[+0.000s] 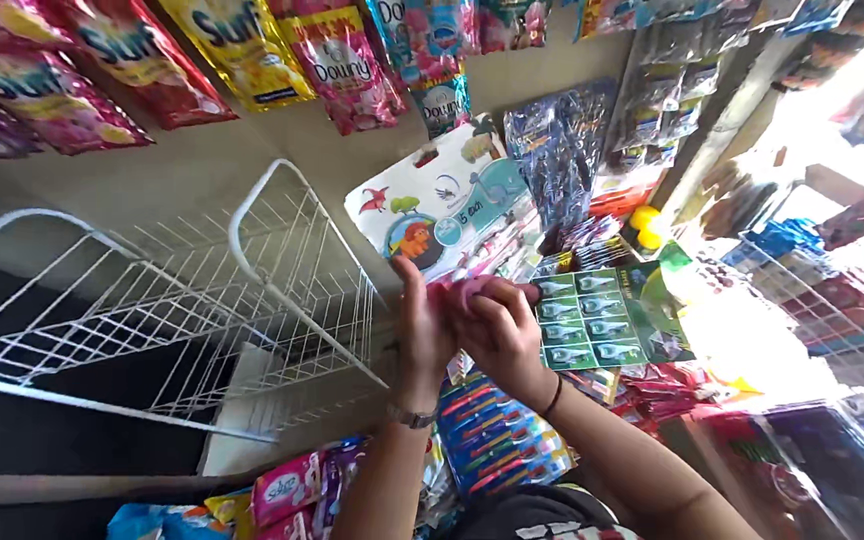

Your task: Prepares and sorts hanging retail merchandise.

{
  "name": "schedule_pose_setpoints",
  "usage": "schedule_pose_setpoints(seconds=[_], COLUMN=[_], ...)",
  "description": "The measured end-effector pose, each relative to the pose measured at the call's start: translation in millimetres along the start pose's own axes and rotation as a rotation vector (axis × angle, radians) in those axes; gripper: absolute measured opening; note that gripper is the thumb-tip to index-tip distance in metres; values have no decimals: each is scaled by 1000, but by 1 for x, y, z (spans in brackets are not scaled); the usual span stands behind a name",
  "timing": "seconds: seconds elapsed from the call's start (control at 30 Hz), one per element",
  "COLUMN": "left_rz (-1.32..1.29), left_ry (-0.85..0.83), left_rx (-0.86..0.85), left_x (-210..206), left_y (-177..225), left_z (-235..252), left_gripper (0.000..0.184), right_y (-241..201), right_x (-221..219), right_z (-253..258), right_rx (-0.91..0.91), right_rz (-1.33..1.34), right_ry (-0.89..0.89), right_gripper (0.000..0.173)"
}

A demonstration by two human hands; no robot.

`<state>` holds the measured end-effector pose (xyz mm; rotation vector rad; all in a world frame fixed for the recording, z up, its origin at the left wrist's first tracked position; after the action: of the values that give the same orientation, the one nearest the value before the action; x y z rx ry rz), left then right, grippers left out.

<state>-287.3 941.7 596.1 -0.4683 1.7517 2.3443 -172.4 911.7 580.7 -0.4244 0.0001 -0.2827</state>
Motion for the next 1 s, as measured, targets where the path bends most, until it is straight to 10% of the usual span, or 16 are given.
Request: schedule_pose_setpoints(seconds=[0.13, 0.43, 0.5, 0.63, 0.8, 1.0], left_rz=[-267, 64, 30, -137, -129, -308], left_ry=[-98, -162, -152, -116, -75, 69], left_rx=[54, -82, 90, 437, 125, 404], left_x=[-7, 40, 56, 25, 36, 21], left_y=[-2, 24, -21, -81, -81, -77], left_z=[1, 14, -26, -81, -67, -62], left_gripper=[53, 68, 83, 38, 38, 52], right_y=[28, 96, 93, 66, -33, 50], right_x=[18, 108, 109, 51, -10, 54], right_z=[3, 20, 15, -19, -58, -24], right_rx=[147, -669, -623, -478, -104, -279], right_rz=[-130, 175, 134, -55, -24, -331], right_ry=[44, 383, 357, -39, -318, -138], right_gripper=[21, 39, 41, 35, 21, 23])
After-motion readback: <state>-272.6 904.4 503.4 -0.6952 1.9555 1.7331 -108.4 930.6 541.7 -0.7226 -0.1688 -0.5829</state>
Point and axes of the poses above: each hand's wrist, its own z-axis towards the middle knuckle, its own x-axis out of the back of the hand, y = z × x, the point moved 7 cm from there along z, towards the middle knuckle, and after that the axes turned 10 degrees about z, right-handed, at the moved point
